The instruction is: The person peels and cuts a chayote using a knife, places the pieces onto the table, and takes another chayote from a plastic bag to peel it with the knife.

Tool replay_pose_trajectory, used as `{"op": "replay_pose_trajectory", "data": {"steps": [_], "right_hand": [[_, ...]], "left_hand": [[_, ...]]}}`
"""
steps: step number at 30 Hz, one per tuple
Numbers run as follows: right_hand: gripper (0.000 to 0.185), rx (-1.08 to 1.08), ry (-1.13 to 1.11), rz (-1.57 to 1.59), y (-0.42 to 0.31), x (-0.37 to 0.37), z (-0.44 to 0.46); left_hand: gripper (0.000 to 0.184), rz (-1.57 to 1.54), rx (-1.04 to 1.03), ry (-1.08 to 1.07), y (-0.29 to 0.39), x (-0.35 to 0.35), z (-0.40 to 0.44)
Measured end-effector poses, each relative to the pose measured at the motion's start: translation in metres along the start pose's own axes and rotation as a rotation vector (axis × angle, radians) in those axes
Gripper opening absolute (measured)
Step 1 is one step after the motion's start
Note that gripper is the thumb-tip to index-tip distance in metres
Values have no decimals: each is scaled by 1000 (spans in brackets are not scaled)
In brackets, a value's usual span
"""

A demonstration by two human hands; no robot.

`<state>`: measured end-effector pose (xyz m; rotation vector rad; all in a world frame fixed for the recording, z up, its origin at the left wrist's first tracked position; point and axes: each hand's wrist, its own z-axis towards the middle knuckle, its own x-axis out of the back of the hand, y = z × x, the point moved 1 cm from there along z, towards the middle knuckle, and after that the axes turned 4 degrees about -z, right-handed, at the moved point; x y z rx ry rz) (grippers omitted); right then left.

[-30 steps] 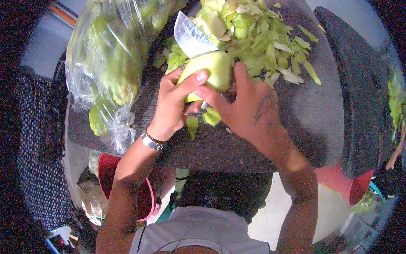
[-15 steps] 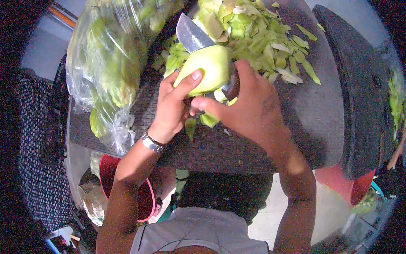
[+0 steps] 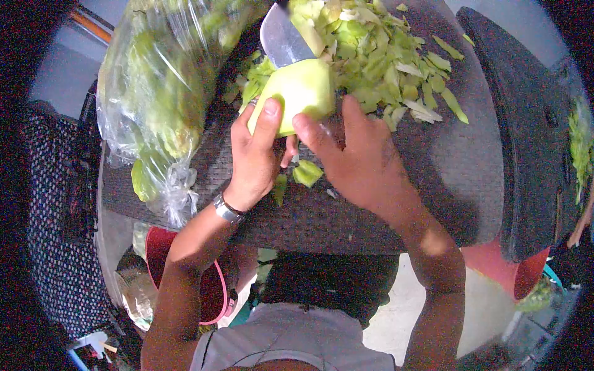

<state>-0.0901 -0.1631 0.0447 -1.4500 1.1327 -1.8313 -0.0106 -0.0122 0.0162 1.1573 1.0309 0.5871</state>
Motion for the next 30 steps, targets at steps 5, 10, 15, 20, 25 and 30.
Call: {"op": "replay_pose_trajectory", "data": {"steps": [5, 10, 15, 20, 25, 30], "right_hand": [[47, 6, -13, -34, -7, -3, -4], [51, 92, 48, -7, -3, -7, -5], [53, 101, 29, -68, -5, -3, -6], [66, 109, 34, -83, 0, -9, -1], [65, -70, -125, -10, -6, 4, -1], [82, -287, -627, 606, 22, 9, 0]], "left_hand": [[40, 122, 17, 19, 4, 9, 1], [41, 148, 0, -27, 10, 13, 3], [41, 133, 9, -77, 16, 19, 8], [40, 85, -200, 164, -6, -12, -7], [61, -38, 0, -194, 4, 14, -3], [103, -85, -177, -398, 4, 20, 18]]}}
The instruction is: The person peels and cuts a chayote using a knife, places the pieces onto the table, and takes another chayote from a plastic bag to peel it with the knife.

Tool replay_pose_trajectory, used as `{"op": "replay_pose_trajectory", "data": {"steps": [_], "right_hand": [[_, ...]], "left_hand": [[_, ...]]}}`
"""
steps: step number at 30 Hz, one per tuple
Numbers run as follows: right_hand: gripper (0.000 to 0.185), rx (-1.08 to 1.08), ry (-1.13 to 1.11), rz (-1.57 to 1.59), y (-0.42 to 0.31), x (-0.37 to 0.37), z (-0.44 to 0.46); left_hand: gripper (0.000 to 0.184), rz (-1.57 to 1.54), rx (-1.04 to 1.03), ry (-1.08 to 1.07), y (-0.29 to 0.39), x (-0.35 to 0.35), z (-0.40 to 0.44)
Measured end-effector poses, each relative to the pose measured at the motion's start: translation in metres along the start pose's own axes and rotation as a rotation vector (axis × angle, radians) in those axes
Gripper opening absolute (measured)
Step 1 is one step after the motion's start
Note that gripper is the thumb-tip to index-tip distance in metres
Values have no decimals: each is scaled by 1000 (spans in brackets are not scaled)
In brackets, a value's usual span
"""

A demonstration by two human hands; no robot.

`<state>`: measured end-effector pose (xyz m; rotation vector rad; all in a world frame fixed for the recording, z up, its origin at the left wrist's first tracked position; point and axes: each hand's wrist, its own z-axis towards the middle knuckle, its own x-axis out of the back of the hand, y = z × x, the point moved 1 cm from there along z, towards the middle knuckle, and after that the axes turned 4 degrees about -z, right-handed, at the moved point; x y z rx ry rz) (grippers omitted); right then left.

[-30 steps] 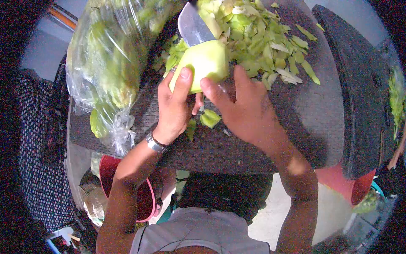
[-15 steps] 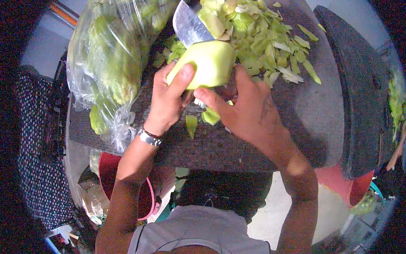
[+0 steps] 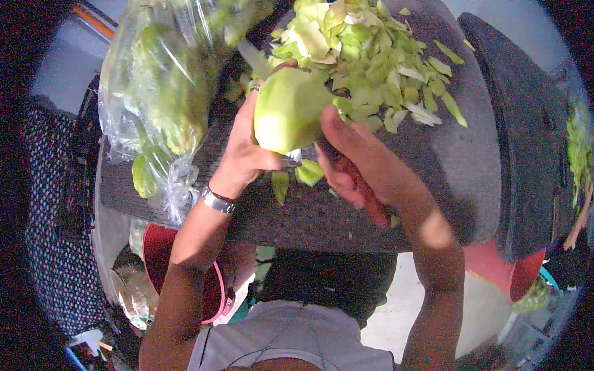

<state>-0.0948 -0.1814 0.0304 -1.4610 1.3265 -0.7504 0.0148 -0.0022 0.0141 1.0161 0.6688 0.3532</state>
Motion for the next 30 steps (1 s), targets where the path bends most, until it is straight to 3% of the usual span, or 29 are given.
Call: {"op": "replay_pose_trajectory", "data": {"steps": [1, 4, 6, 9, 12, 15, 18, 21, 24, 30], "right_hand": [[87, -17, -86, 89, 0, -2, 2], [98, -33, -210, 308, 0, -13, 0], [96, -5, -299, 481, 2, -14, 1], [102, 153, -385, 268, 5, -13, 11], [125, 113, -98, 177, -1, -22, 8], [119, 140, -113, 197, -4, -21, 9], [92, 130, -23, 362, -8, -34, 10], [93, -63, -100, 488, -1, -30, 9], [97, -130, -8, 460, -7, -35, 8], [100, -119, -166, 444, 6, -26, 11]], "left_hand": [[106, 49, 10, -43, 8, 3, 4], [93, -314, 225, -123, 9, 11, 1], [78, -212, 216, -55, 10, 12, -2], [68, -199, 236, -40, 15, 9, -2], [64, -130, 239, -114, 16, 8, -1], [61, -67, 289, -123, 25, 7, -1], [63, -76, 293, -99, 21, 10, -2], [66, -210, 220, 31, 9, 1, -4], [68, -230, 230, 69, 10, -1, -4], [68, -212, 233, 82, 10, 0, -6]]}}
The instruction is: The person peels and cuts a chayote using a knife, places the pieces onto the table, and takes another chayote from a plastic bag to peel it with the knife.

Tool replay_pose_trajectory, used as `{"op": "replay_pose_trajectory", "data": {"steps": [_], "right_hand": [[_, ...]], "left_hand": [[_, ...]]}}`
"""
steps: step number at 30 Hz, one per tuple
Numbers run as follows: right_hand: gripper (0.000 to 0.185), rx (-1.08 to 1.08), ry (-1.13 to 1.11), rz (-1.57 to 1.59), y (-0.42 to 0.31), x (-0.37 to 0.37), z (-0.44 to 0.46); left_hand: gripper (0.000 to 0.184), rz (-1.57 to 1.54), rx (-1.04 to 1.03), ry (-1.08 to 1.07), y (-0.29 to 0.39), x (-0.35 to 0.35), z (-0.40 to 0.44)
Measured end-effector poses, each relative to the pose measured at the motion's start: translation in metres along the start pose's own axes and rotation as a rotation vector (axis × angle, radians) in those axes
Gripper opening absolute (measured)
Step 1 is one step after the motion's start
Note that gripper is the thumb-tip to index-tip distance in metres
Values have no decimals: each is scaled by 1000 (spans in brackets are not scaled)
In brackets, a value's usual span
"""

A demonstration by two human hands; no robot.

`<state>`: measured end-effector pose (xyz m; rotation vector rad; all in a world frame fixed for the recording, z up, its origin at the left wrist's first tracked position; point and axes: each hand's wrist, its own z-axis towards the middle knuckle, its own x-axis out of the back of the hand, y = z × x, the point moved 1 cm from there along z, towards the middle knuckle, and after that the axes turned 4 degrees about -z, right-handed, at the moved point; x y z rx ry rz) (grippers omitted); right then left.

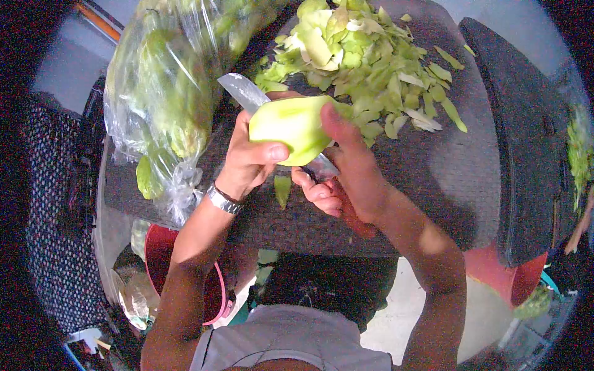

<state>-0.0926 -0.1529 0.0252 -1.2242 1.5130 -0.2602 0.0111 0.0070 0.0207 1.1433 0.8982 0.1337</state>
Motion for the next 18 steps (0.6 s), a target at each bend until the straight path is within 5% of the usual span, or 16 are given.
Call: {"op": "replay_pose_trajectory", "data": {"steps": [14, 18], "right_hand": [[100, 82, 15, -102, -5, -6, -5], [107, 76, -165, -68, -3, 7, -6]], "left_hand": [[71, 89, -92, -55, 8, 0, 2], [68, 94, -70, -111, 14, -3, 0]]}}
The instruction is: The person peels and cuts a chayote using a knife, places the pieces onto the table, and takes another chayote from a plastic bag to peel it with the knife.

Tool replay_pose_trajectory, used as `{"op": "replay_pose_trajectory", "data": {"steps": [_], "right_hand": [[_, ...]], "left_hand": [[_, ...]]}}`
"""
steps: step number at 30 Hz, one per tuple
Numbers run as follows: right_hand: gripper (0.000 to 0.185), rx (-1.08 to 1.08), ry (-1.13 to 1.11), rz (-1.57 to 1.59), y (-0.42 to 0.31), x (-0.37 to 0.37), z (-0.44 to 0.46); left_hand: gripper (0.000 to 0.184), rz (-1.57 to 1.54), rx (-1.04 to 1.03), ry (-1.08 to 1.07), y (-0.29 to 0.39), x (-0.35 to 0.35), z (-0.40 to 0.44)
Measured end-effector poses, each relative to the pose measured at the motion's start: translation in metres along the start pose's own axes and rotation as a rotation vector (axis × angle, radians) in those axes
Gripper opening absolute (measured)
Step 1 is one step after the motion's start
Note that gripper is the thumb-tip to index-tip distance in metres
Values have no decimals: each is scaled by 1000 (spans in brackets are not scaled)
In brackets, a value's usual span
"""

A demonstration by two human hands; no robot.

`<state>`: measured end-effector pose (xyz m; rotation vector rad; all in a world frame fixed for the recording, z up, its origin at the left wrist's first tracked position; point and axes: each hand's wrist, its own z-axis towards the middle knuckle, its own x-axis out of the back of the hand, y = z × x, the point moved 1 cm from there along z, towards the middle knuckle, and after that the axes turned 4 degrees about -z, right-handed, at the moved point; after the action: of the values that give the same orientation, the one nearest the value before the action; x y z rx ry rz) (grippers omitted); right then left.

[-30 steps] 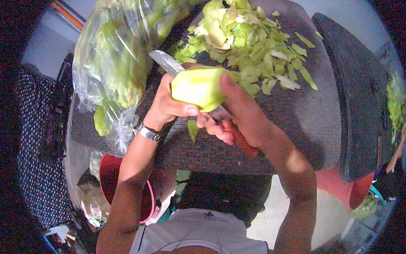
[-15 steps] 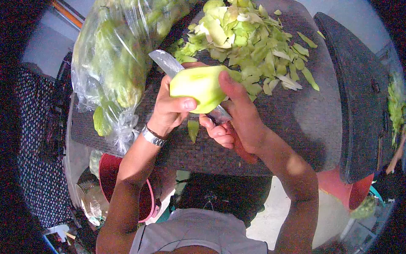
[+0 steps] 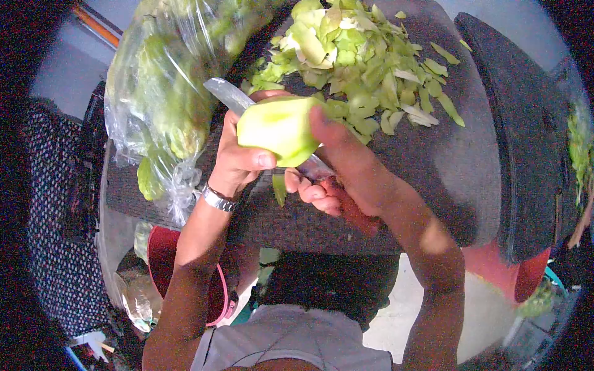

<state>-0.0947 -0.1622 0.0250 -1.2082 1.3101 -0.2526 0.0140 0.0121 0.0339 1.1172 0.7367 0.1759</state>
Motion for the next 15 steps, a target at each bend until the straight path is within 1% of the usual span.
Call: {"op": "replay_pose_trajectory", "data": {"steps": [2, 4, 5, 6, 7, 9, 10, 11, 12, 13, 14, 15], "right_hand": [[94, 51, 52, -81, -9, -7, -2], [85, 149, 239, -416, -12, -8, -4], [81, 216, 396, -715, -10, -4, -7], [69, 233, 534, -956, -17, -15, -10], [61, 220, 688, -1191, -23, -27, -13], [54, 257, 825, -1594, -7, -26, -9], [52, 267, 895, -1793, 0, -24, -7], [51, 197, 902, -1760, 3, -22, -6], [45, 246, 943, -1806, 3, -21, -7], [39, 300, 985, -1855, 2, -21, -8], [34, 354, 1029, -1905, 0, -20, -11], [29, 292, 995, -1891, -6, -20, -15]], "left_hand": [[65, -50, 8, 57, 0, -1, -2], [61, -114, -4, 203, -5, -2, -4], [56, -75, -16, 290, -6, -1, -2], [54, -68, 51, 354, -6, -1, 1], [53, -58, 114, 419, -5, -1, 4], [51, -6, 214, 513, -7, -3, 6], [49, 20, 246, 497, -8, -4, 5], [48, 46, 281, 481, -7, -6, 4], [47, 72, 310, 465, -3, -8, 3], [46, 120, 382, 372, 9, -4, 1], [48, 322, 368, 384, 19, -11, -3], [49, 522, 351, 393, 28, -22, -10]]}}
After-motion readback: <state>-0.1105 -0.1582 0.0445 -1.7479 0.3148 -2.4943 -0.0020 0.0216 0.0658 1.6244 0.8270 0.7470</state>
